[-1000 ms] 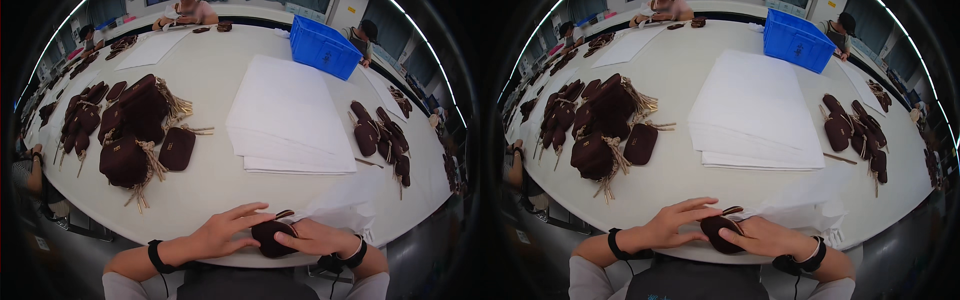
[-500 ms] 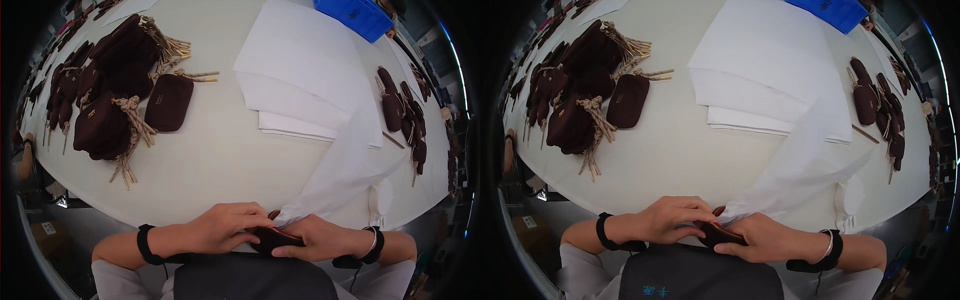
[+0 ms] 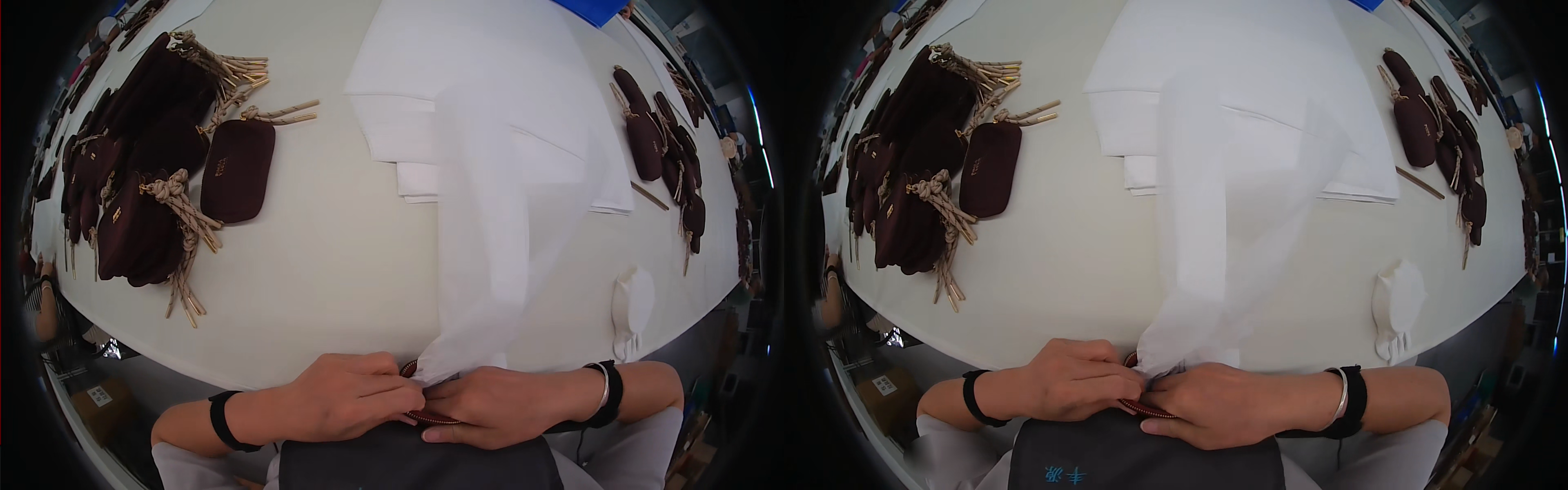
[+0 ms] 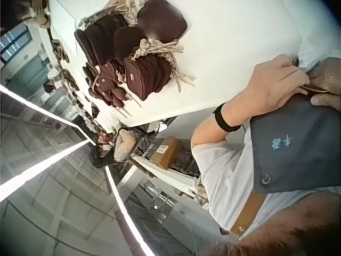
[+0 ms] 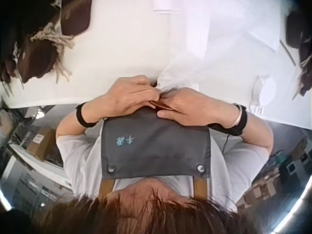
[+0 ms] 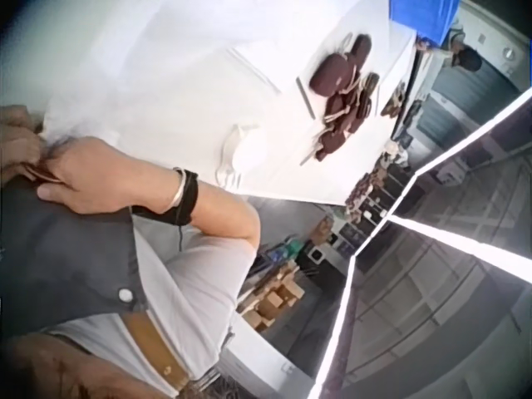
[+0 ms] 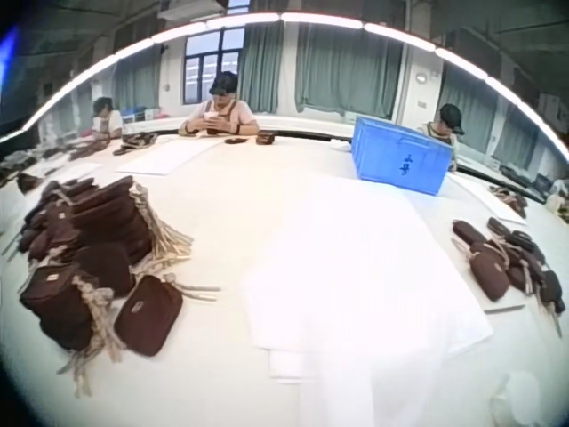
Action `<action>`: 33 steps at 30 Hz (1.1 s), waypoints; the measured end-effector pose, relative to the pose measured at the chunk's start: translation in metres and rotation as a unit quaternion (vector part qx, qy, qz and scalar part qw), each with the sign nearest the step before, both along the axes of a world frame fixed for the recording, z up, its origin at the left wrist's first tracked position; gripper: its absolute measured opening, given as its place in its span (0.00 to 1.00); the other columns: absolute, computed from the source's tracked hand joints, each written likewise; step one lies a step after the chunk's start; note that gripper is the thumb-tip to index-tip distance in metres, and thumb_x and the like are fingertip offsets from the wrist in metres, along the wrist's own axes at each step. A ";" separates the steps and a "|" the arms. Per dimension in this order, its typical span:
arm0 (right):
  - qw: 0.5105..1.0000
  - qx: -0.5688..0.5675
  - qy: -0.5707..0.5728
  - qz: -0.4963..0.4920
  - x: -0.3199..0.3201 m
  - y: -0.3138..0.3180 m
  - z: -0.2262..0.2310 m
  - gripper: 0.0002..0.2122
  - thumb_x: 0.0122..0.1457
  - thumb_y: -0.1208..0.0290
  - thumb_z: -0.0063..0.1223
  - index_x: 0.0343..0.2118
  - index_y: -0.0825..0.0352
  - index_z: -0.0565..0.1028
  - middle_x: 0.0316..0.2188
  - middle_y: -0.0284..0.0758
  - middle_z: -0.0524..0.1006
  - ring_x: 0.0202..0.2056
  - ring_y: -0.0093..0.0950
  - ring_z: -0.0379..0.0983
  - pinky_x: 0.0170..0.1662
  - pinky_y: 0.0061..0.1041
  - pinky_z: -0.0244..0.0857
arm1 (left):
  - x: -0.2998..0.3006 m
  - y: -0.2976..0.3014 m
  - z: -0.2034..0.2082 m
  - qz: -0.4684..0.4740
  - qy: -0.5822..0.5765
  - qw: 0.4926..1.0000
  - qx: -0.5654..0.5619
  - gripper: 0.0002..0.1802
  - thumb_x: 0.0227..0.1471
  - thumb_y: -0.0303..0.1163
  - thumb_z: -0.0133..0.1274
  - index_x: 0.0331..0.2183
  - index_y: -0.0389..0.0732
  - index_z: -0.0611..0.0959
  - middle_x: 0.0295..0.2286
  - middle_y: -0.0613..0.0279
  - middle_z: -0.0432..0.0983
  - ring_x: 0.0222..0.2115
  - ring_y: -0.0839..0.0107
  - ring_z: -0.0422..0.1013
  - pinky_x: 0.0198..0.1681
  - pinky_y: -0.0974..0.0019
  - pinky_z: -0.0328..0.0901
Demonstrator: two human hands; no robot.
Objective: The person places a white tissue paper into a small maroon pouch, zips it closed, and then uses a thin wooden stick to adjust the zipper. The person repeats this process with multiple pouches, inserting tissue paper and zipping them shut. The workspace is a large white table with stacks of pouches and tissue paper.
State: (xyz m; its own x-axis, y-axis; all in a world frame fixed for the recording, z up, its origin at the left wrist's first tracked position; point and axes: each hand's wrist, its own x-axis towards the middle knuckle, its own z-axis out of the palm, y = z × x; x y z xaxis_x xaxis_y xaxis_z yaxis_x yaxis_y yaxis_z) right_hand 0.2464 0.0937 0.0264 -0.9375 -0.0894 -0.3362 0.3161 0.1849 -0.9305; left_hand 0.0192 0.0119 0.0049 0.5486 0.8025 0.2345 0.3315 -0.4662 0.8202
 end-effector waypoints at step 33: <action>0.838 -0.145 0.161 -0.501 0.055 -0.018 -0.007 0.02 0.53 0.80 0.61 0.27 0.70 0.78 0.40 0.41 0.79 0.36 0.27 0.75 0.42 0.26 0.69 | -0.022 0.011 -0.005 -0.035 -0.121 0.894 -0.429 0.16 0.51 0.27 0.55 0.45 0.39 0.80 0.37 0.64 0.77 0.29 0.76 0.67 0.29 0.73 0.63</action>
